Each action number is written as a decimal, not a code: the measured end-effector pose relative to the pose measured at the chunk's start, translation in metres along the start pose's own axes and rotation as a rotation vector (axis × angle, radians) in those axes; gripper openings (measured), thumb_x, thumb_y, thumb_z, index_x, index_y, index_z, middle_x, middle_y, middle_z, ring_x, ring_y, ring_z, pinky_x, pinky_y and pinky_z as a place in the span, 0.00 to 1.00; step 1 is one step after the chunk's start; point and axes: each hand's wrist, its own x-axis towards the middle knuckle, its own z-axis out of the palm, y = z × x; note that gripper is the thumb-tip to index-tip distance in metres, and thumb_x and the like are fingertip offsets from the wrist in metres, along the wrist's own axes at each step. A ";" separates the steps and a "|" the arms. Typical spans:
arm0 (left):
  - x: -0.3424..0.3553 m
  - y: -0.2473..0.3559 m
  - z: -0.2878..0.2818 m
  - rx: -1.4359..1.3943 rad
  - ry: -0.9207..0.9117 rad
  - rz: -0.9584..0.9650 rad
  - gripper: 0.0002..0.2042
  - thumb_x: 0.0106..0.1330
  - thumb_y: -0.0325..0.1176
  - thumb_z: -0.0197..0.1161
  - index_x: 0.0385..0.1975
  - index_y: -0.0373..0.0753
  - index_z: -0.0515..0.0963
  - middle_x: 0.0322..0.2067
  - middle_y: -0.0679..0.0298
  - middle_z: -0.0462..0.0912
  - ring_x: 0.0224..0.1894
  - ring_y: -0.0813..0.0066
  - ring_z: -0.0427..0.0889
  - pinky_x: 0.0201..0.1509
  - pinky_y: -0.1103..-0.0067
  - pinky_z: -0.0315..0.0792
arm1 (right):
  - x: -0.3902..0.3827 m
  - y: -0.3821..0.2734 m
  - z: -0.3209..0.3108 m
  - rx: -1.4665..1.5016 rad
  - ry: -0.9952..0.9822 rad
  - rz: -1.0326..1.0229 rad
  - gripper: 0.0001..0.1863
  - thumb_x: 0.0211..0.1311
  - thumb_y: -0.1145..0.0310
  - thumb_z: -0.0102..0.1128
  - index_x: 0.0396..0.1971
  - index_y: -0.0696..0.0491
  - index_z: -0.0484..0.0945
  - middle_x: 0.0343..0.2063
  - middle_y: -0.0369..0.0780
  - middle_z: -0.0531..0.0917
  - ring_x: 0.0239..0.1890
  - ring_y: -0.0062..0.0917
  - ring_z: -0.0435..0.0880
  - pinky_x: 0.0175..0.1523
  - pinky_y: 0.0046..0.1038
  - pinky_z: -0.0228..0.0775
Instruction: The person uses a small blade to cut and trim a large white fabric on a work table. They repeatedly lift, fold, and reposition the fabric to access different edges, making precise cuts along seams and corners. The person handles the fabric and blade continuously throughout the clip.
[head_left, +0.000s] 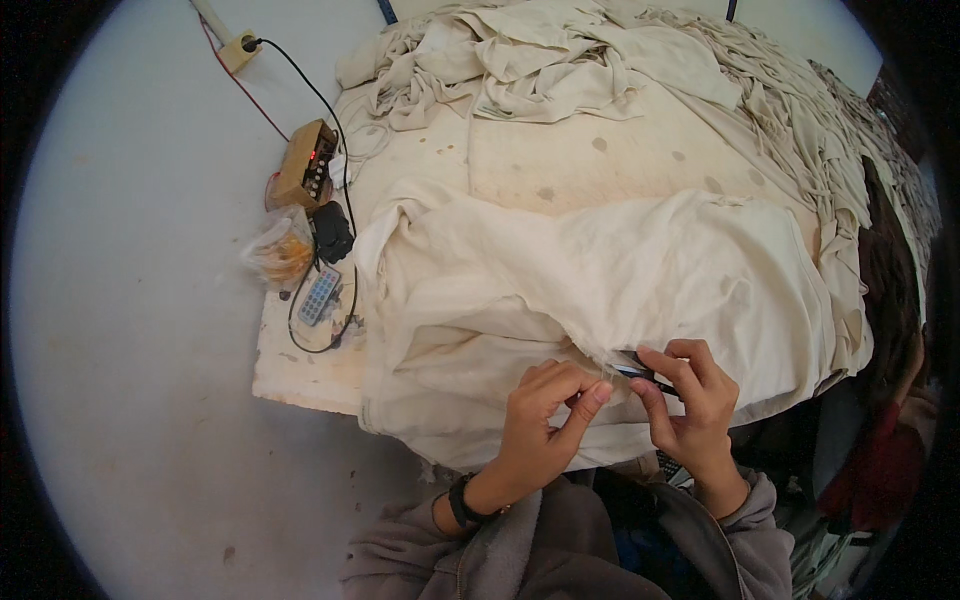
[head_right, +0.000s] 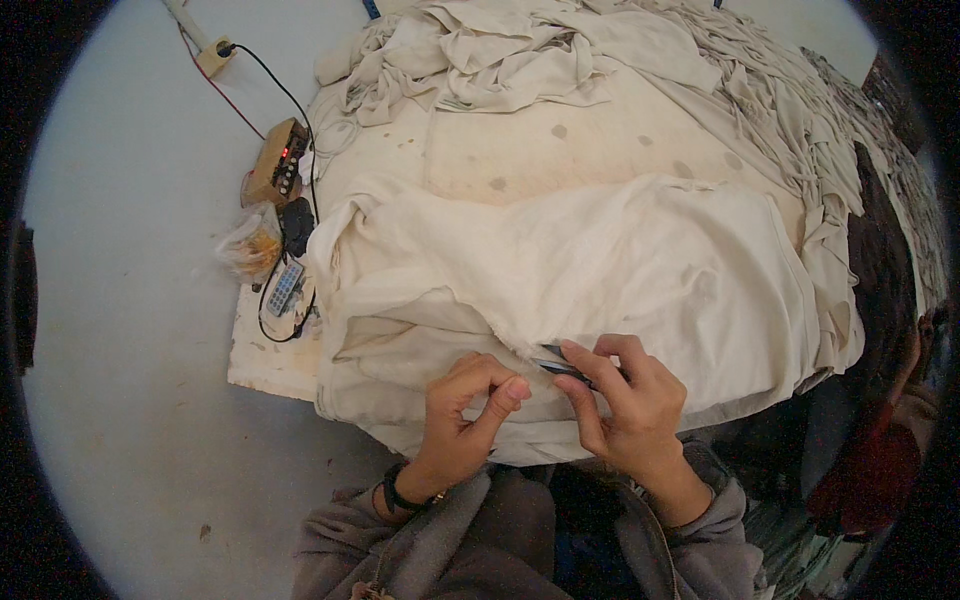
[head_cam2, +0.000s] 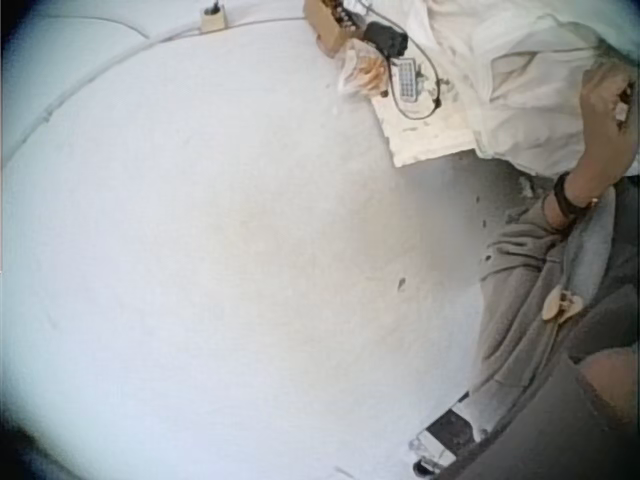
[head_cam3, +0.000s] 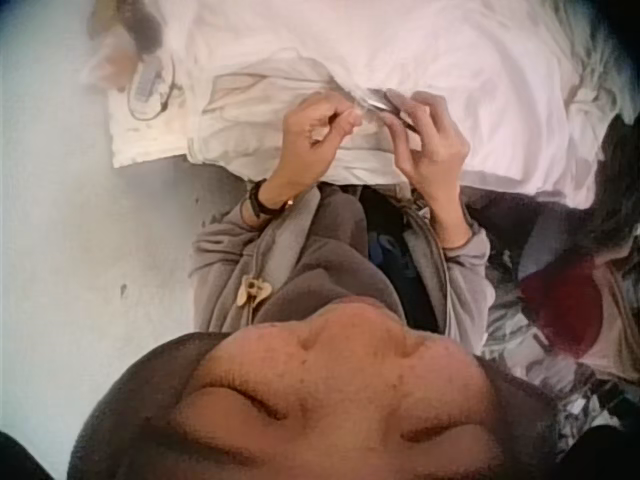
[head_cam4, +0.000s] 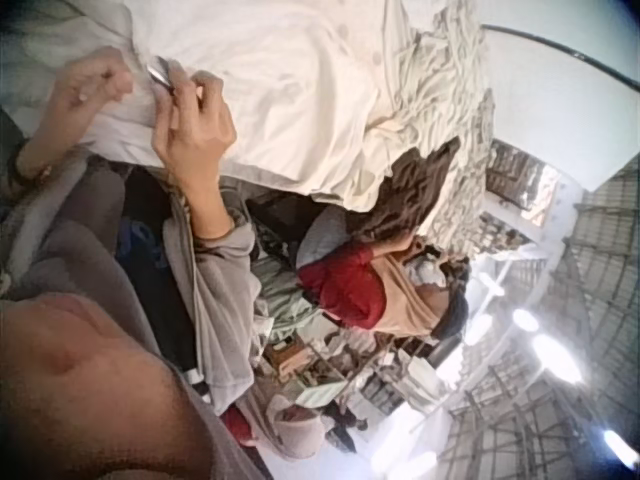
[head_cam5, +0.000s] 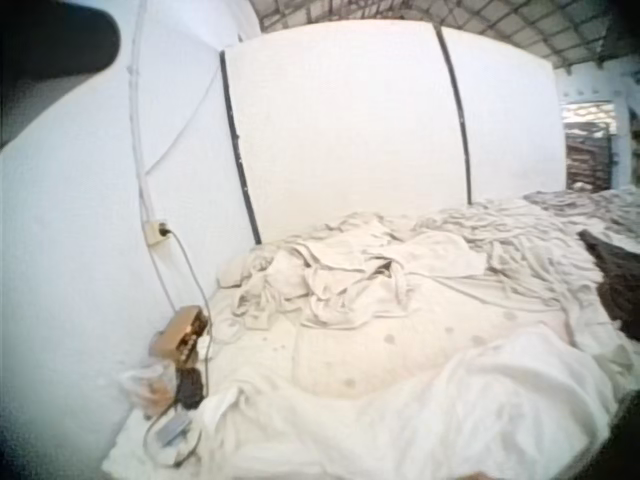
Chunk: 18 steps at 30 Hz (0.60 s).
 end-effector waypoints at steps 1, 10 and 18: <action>0.000 0.000 0.000 -0.009 -0.002 0.007 0.06 0.60 0.27 0.61 0.23 0.33 0.76 0.19 0.65 0.75 0.25 0.75 0.69 0.32 0.79 0.62 | 0.002 -0.001 0.001 -0.035 -0.006 -0.030 0.16 0.42 0.69 0.69 0.36 0.50 0.81 0.26 0.38 0.76 0.19 0.26 0.74 0.24 0.23 0.64; 0.001 -0.002 0.001 0.006 -0.034 0.056 0.05 0.59 0.27 0.61 0.23 0.34 0.76 0.20 0.64 0.75 0.26 0.74 0.69 0.33 0.78 0.62 | 0.004 0.003 0.005 -0.030 0.004 -0.057 0.15 0.43 0.73 0.68 0.35 0.51 0.81 0.25 0.39 0.76 0.19 0.26 0.74 0.23 0.23 0.65; -0.006 -0.003 -0.007 -0.180 -0.137 -0.101 0.06 0.62 0.26 0.59 0.23 0.33 0.75 0.22 0.65 0.76 0.25 0.79 0.71 0.32 0.82 0.65 | -0.006 0.009 -0.013 0.040 0.018 0.138 0.14 0.46 0.72 0.67 0.35 0.57 0.78 0.27 0.44 0.77 0.22 0.30 0.78 0.26 0.24 0.70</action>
